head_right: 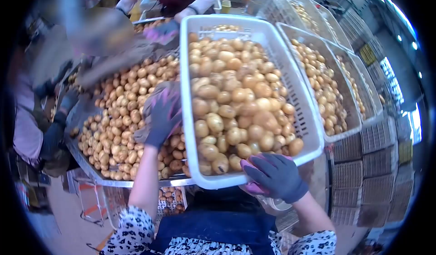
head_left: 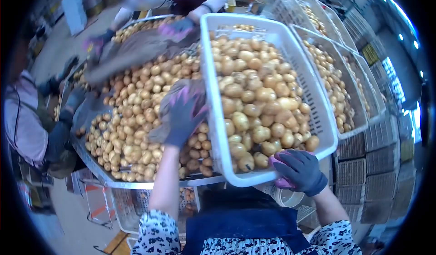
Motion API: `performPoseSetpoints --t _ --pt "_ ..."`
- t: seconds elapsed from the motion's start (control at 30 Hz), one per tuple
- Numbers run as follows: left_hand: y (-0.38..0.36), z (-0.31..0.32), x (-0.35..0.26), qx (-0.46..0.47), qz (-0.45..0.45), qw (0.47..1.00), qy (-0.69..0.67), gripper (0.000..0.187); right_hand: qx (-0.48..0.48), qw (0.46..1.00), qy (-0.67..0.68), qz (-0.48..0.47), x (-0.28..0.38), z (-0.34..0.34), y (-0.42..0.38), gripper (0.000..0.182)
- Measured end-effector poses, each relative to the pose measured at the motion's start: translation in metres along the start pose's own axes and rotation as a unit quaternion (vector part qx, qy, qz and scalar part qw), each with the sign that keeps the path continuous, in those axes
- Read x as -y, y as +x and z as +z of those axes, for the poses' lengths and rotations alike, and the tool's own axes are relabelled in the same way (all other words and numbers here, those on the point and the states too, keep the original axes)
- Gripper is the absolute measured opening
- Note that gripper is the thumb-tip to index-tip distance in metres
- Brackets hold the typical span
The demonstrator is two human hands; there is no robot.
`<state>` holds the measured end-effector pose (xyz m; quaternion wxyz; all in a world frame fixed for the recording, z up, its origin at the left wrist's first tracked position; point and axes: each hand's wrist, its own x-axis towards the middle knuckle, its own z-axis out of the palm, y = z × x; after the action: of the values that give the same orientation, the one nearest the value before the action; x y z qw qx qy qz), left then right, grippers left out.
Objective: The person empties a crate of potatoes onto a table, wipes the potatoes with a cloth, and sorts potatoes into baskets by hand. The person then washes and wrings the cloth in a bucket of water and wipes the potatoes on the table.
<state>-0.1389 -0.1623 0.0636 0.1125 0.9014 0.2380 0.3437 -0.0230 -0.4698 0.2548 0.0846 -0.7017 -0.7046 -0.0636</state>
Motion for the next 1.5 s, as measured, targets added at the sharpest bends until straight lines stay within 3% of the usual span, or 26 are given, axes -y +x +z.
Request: performPoseSetpoints --t 0.03,0.1,0.17,0.23,0.3,0.37,0.4,0.43,0.5,0.53,0.7,0.9,1.1,1.17,1.2,1.47,1.5 --pt "-0.019 -0.014 -0.002 0.014 0.0 1.0 -0.001 0.047 0.051 0.998 -0.008 -0.038 -0.004 -0.006 -0.007 0.053" --pt "-0.069 -0.035 -0.009 0.004 -0.08 0.994 -0.079 0.046 0.07 0.997 -0.009 0.007 -0.033 -0.016 -0.043 0.062" --pt "-0.108 -0.052 -0.048 0.005 -0.251 0.887 -0.387 0.05 -0.001 0.987 -0.125 0.105 -0.064 -0.017 -0.077 0.059" --pt "-0.131 -0.063 -0.082 0.076 -0.19 0.921 -0.331 0.056 -0.008 0.991 -0.1 0.093 -0.077 -0.017 -0.083 0.057" --pt "-0.136 -0.065 -0.124 0.108 -0.253 0.849 -0.451 0.069 -0.018 0.994 -0.074 0.078 -0.089 -0.012 -0.085 0.054" --pt "-0.142 -0.05 -0.147 0.131 -0.305 0.812 -0.48 0.078 -0.007 0.996 -0.046 0.074 -0.099 -0.006 -0.086 0.047" --pt "-0.149 -0.034 -0.147 0.098 -0.393 0.683 -0.607 0.086 -0.039 0.996 -0.053 0.055 -0.1 -0.003 -0.085 0.043" --pt "-0.153 -0.024 -0.151 0.093 -0.392 0.689 -0.603 0.086 -0.046 0.996 -0.049 0.049 -0.103 0.002 -0.086 0.043" --pt "-0.155 -0.006 -0.157 -0.024 -0.375 0.612 -0.696 0.086 -0.054 0.994 -0.079 0.054 -0.108 0.012 -0.092 0.05" --pt "-0.157 -0.001 -0.157 -0.031 -0.383 0.605 -0.698 0.085 -0.092 0.991 -0.092 0.034 -0.107 0.012 -0.09 0.049" --pt "-0.165 0.004 -0.146 -0.037 -0.422 0.616 -0.664 0.081 -0.131 0.986 -0.099 0.029 -0.107 0.014 -0.09 0.046" --pt "-0.159 0.01 -0.13 -0.042 -0.451 0.625 -0.635 0.076 -0.082 0.994 -0.064 0.028 -0.111 0.014 -0.094 0.04" --pt "-0.145 0.026 -0.112 -0.037 -0.467 0.63 -0.619 0.071 -0.104 0.988 -0.087 0.07 -0.098 0.015 -0.079 0.055" --pt "-0.142 0.032 -0.108 -0.036 -0.466 0.632 -0.619 0.07 -0.158 0.979 -0.114 0.051 -0.098 0.02 -0.077 0.057" --pt "-0.141 0.037 -0.106 -0.034 -0.462 0.632 -0.622 0.069 -0.135 0.979 -0.148 0.031 -0.105 0.024 -0.085 0.06" --pt "-0.137 0.057 -0.102 -0.027 -0.395 0.696 -0.599 0.063 -0.119 0.983 -0.099 0.098 -0.118 0.033 -0.052 0.072" --pt "-0.143 0.055 -0.101 -0.022 -0.385 0.718 -0.58 0.062 -0.128 0.985 -0.09 0.072 -0.115 0.031 -0.057 0.064"
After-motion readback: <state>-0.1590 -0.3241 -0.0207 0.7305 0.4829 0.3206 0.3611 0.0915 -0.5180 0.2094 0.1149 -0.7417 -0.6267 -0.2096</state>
